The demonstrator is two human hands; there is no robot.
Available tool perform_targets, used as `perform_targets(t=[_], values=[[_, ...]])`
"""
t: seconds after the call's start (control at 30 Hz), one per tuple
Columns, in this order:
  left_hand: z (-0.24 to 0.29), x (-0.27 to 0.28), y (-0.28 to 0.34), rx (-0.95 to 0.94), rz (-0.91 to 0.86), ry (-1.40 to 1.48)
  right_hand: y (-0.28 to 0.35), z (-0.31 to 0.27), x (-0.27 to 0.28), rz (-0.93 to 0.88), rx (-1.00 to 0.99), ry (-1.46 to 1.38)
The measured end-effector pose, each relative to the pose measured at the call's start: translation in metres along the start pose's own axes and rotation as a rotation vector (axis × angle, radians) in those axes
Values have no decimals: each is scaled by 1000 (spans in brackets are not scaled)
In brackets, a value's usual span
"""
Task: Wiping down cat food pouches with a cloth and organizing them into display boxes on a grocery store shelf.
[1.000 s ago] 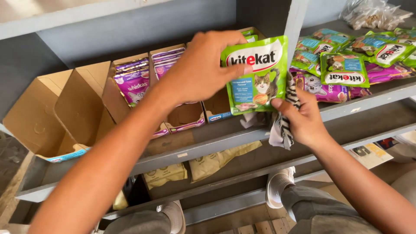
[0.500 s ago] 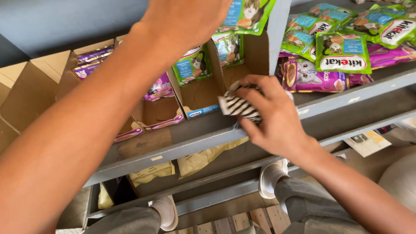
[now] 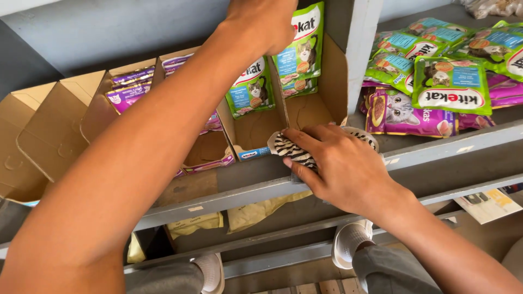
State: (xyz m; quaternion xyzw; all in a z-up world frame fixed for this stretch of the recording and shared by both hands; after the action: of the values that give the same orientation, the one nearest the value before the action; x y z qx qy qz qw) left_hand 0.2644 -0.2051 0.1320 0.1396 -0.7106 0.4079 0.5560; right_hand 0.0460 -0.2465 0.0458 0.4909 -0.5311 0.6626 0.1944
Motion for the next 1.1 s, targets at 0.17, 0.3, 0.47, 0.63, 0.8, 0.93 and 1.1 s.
perform_targets(t=[0.17,0.3,0.47,0.63,0.8,0.93,1.1], values=[[-16,-28,-17,71,-170,23,1,2,-3,10,-22,27],[-25,-55,-16,125,-286,72,1,3,-4,9,-16,12],[-30,-54,-21,116,-283,56,3,4,-4,29,-9,5],[-12,-34,-19,7,-121,-27,3,2,-3,40,-12,15],[7,-21,-21,-60,30,-289,3,3,-3,32,-35,19],[16,-30,-22,70,-54,-409,3,4,-2,34,-42,16],[30,-37,-16,190,-8,-583,3,2,-1,30,-28,14]])
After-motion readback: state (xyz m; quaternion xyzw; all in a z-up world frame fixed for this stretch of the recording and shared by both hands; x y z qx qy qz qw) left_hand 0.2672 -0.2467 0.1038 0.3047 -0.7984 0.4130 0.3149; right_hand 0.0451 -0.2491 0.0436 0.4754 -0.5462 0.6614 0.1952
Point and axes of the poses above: each hand's wrist, its own y-axis away from the middle knuckle, its own x-axis out of the back of the hand, z = x × y, the point moved 9 cm from there along -y, towards the middle knuckle, and after that the axes turned 10 degrees about y, right-handed, at the moved point
